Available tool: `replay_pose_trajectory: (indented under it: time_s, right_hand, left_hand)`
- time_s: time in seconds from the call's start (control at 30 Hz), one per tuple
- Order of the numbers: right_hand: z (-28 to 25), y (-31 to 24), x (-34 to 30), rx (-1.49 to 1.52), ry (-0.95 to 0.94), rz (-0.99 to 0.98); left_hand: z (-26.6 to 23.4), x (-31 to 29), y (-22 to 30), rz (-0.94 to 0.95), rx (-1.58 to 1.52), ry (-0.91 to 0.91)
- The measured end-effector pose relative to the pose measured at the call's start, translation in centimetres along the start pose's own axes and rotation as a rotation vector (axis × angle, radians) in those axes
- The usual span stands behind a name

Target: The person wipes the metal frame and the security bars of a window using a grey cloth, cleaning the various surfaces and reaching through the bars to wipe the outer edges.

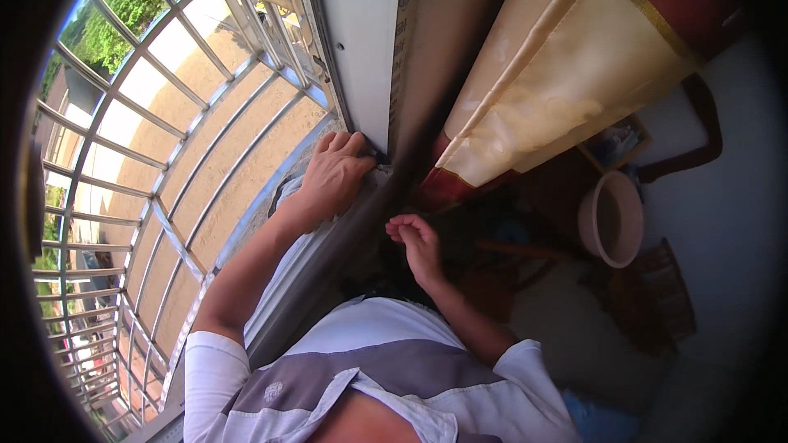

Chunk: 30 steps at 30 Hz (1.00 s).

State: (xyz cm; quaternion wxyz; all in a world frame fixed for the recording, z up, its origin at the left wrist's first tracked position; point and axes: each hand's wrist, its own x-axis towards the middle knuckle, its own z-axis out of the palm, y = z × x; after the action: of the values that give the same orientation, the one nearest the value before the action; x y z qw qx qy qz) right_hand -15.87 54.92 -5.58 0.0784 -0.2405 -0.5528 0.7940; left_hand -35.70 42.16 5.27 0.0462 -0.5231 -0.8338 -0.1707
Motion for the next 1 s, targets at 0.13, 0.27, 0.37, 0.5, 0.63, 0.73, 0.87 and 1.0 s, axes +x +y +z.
replay_pose_trajectory:
  time_s: [0.13, 0.27, 0.37, 0.5, 0.63, 0.73, 0.87, 1.0]
  right_hand:
    - [0.8, -0.6, 0.0, -0.04, -0.044, -0.024]
    - [0.5, -0.4, -0.7, -0.024, -0.036, -0.04]
    - [0.0, 0.4, -0.5, -0.001, 0.001, -0.012]
    - [0.3, 0.9, -1.4, 0.064, 0.049, 0.101]
    - [1.1, 1.2, -1.4, 0.062, 0.013, 0.156]
    - [2.3, 1.1, -1.1, 0.093, -0.042, 0.167]
    - [2.9, 0.5, -0.8, 0.128, -0.081, 0.117]
    - [3.5, 0.4, -0.5, 0.13, -0.09, 0.113]
  left_hand:
    - [0.2, -0.2, -0.4, 0.056, 0.024, 0.027]
    - [0.3, -1.4, -0.5, 0.043, -0.036, -0.057]
    - [0.6, -4.7, -3.3, -0.083, -0.446, 0.113]
    - [-3.3, -10.3, -2.3, -0.538, -1.688, 0.462]
    - [-3.2, -13.4, -2.2, -0.572, -2.055, 0.685]
    - [-2.2, -14.9, -2.0, -0.634, -2.366, 0.852]
    - [0.0, -16.5, -3.0, -0.607, -2.555, 0.992]
    - [-3.1, -16.4, -1.9, -0.504, -2.535, 1.053]
